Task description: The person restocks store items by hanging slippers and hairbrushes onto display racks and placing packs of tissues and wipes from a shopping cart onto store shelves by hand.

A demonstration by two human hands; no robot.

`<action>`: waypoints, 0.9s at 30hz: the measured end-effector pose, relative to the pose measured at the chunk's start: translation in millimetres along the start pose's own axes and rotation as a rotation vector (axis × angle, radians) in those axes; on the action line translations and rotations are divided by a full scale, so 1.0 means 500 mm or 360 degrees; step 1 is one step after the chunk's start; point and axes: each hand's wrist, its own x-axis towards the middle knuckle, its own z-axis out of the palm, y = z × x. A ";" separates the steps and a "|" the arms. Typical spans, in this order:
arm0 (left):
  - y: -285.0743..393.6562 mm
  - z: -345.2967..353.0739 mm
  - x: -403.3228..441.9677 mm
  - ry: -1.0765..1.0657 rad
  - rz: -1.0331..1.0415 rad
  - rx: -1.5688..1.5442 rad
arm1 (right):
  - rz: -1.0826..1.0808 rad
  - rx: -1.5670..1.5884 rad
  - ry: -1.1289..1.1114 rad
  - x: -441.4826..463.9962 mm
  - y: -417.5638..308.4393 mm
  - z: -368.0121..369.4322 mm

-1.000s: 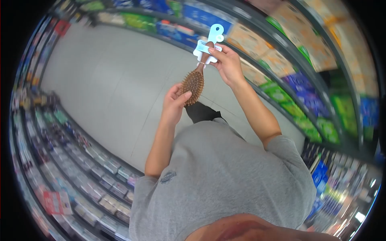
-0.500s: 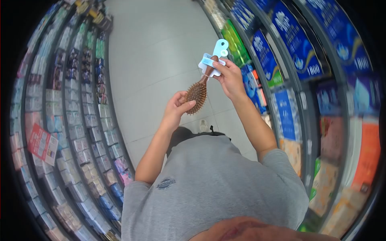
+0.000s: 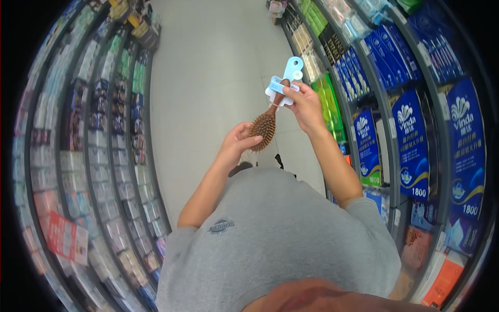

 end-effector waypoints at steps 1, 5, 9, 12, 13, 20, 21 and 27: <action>0.045 -0.006 0.046 -0.0037 -0.0008 0.0037 | -0.0076 0.0027 0.0035 0.048 -0.016 0.007; 0.157 -0.056 0.213 -0.0190 -0.0014 0.0184 | -0.0153 0.0074 0.0147 0.206 -0.039 0.015; 0.197 -0.128 0.349 -0.0169 -0.0097 0.0113 | -0.0082 0.0092 0.0163 0.373 -0.039 0.031; 0.224 -0.208 0.462 -0.0058 -0.0162 -0.0011 | -0.0013 0.0089 0.0147 0.522 -0.002 0.040; 0.243 -0.229 0.505 -0.0018 -0.0181 0.0001 | 0.0034 0.0105 0.0158 0.578 0.006 0.041; 0.474 -0.357 0.846 0.0102 -0.0102 0.0204 | 0.0049 0.0167 0.0003 1.039 -0.047 0.094; 0.514 -0.370 0.895 0.0072 -0.0030 0.0177 | 0.0016 0.0156 -0.0037 1.098 -0.061 0.110; 0.713 -0.427 1.144 0.0105 0.0203 0.0142 | -0.0179 0.0181 -0.0208 1.410 -0.190 0.202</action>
